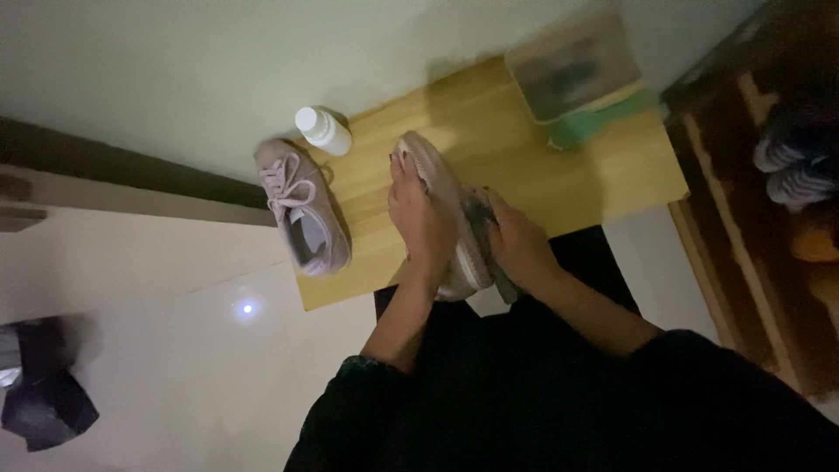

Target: The person wipes a light pink sneaker with a gray cloth, rotating it to clean the upper, sides, and sole. A second matching sneaker, a white bottle, and a green brush remain on the table. The person places the cleaned shoe beside its pair and sets the cloth down.

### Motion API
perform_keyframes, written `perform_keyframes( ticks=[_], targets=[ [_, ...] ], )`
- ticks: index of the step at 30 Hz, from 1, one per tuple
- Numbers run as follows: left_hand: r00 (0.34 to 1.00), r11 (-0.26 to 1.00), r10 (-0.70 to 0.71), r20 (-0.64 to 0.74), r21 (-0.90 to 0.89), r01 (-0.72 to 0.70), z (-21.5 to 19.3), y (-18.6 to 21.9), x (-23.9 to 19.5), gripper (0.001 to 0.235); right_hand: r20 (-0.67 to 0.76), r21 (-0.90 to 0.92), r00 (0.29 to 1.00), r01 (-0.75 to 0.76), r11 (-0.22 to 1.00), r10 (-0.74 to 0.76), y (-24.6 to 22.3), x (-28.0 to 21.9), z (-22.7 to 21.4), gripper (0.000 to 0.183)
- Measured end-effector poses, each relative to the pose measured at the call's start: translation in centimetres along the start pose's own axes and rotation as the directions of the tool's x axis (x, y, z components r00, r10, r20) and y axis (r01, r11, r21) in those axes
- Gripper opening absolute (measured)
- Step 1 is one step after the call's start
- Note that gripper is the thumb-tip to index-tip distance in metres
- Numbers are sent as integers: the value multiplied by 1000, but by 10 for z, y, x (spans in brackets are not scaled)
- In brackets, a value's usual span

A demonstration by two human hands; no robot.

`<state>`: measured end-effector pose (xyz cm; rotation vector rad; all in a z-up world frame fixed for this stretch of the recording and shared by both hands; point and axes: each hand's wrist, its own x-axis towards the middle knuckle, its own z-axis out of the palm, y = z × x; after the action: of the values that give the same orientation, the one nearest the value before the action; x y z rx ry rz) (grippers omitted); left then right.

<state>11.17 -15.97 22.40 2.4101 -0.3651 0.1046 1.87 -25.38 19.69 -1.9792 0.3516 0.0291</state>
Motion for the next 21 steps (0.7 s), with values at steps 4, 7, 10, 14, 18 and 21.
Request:
perform_keyframes(
  ticks=[4, 7, 10, 14, 18, 21],
  targets=[
    [997, 999, 28, -76, 34, -25, 2, 1, 6, 49, -77, -47, 996, 33, 998, -37, -3, -5, 6, 48],
    [995, 998, -59, 87, 28, 57, 1, -3, -3, 66, -47, -144, 994, 94, 985, -102, 1, -13, 12, 44],
    [973, 985, 172, -151, -7, -175, 8, -8, 3, 51, -51, -115, 993, 98, 988, -105, -8, -10, 5, 45],
    [989, 991, 113, -99, -65, -120, 7, -10, 4, 52, -41, -138, 994, 96, 986, -102, 18, -9, 14, 46],
    [996, 999, -37, 87, 30, 34, -5, 6, 9, 58, -7, -176, 999, 43, 984, -44, -3, -3, -7, 44],
    [998, 998, 54, -21, -18, -54, 6, -7, 5, 47, -4, -43, 999, 54, 998, -54, -12, 6, -8, 48]
  ],
)
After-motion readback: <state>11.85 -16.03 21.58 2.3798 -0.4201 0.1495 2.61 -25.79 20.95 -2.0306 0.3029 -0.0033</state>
